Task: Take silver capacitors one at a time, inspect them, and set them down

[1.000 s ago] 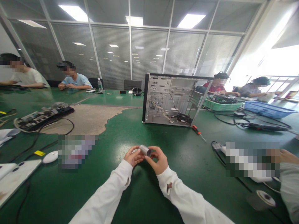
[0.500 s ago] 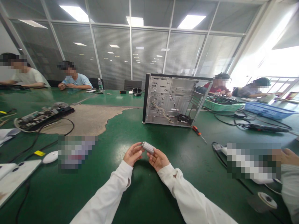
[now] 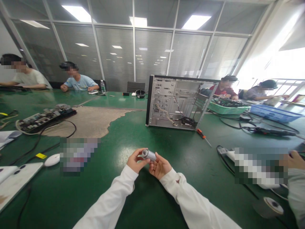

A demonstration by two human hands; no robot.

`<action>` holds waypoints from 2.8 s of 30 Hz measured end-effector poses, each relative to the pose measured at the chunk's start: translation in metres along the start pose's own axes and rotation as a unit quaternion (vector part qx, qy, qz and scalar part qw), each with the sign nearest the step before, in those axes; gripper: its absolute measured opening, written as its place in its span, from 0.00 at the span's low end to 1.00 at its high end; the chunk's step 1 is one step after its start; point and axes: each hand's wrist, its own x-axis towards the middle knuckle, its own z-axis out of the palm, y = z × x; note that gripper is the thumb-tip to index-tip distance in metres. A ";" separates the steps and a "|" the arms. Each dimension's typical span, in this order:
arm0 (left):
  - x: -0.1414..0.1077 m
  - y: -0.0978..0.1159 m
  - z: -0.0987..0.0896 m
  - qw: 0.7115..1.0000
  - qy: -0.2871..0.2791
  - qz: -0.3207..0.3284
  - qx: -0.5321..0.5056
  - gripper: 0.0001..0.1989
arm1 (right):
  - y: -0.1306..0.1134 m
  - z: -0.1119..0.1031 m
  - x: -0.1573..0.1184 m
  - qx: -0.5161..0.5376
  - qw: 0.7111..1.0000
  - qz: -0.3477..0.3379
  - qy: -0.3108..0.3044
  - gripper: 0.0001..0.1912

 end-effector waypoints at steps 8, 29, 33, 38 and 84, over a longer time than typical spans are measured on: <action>-0.001 0.003 -0.004 0.962 0.031 0.124 0.241 0.15 | -0.003 -0.015 0.014 -0.241 0.933 -0.254 0.079 0.15; -0.002 -0.008 -0.007 0.958 -0.127 0.026 0.257 0.18 | -0.003 0.003 -0.010 -0.530 0.705 -0.469 0.054 0.07; -0.003 -0.005 -0.008 0.956 -0.147 0.041 0.250 0.19 | -0.006 0.003 -0.013 -0.560 0.678 -0.473 0.058 0.06; -0.003 -0.007 -0.005 0.961 -0.122 0.030 0.244 0.19 | -0.008 0.009 -0.017 -0.561 0.682 -0.467 0.046 0.05; 0.021 -0.047 -0.037 0.989 0.048 -0.100 0.099 0.20 | -0.052 -0.065 -0.016 -0.778 0.469 -0.375 0.183 0.15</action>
